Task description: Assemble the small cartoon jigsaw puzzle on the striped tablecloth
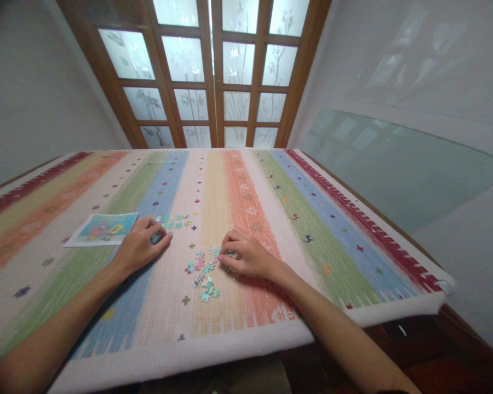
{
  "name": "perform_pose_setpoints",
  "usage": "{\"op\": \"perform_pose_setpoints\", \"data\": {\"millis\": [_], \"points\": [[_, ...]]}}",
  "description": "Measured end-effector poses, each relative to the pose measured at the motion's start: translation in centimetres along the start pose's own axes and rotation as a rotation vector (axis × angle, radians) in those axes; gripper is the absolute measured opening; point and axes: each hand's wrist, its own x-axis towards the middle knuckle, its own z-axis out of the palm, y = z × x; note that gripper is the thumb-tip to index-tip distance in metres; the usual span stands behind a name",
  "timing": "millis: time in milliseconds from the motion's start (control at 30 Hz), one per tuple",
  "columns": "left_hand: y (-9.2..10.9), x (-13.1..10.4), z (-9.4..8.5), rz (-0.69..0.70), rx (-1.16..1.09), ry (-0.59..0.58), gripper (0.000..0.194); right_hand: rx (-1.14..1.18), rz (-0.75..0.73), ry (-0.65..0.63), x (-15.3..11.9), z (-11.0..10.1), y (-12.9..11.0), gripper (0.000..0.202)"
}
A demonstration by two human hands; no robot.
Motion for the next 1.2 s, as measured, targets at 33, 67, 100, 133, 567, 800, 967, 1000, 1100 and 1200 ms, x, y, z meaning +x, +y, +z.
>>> {"op": "perform_pose_setpoints", "data": {"millis": [33, 67, 100, 133, 567, 800, 967, 1000, 1100, 1200], "points": [[0.0, 0.0, 0.0, 0.001, 0.003, 0.000, 0.023, 0.005, -0.002, 0.001, 0.0, 0.0, 0.0, 0.015], [-0.1, 0.0, 0.0, 0.003, 0.007, 0.000, 0.023, 0.010, -0.006, 0.002, 0.0, 0.0, 0.0, 0.015], [-0.1, 0.0, 0.0, 0.005, 0.011, 0.001, 0.024, 0.013, -0.012, 0.006, 0.0, 0.0, 0.0, 0.015], [-0.1, 0.0, 0.0, 0.006, 0.015, 0.001, 0.024, 0.016, -0.018, 0.010, -0.1, 0.0, 0.1, 0.015], [-0.2, 0.1, -0.1, 0.007, -0.062, -0.009, 0.018, 0.019, -0.024, 0.009, 0.0, -0.1, 0.0, 0.016], [-0.1, 0.1, -0.2, 0.002, -0.064, -0.022, 0.019, -0.003, 0.008, 0.004, 0.1, -0.2, 0.1, 0.017], [-0.1, 0.1, -0.1, 0.007, -0.061, -0.017, 0.021, -0.025, 0.049, 0.084, 0.1, -0.2, 0.8, 0.017], [-0.1, 0.2, -0.2, 0.004, -0.068, -0.012, 0.021, -0.030, 0.073, 0.100, 0.1, -0.2, 0.9, 0.017], [0.6, 0.3, -0.4, -0.001, -0.115, 0.014, 0.018, -0.032, 0.138, 0.152, 0.2, -0.6, 1.3, 0.018], [2.0, 0.2, -0.7, 0.026, -0.210, -0.008, 0.014, -0.030, 0.129, 0.129, 0.2, -0.9, 1.4, 0.015]]}}
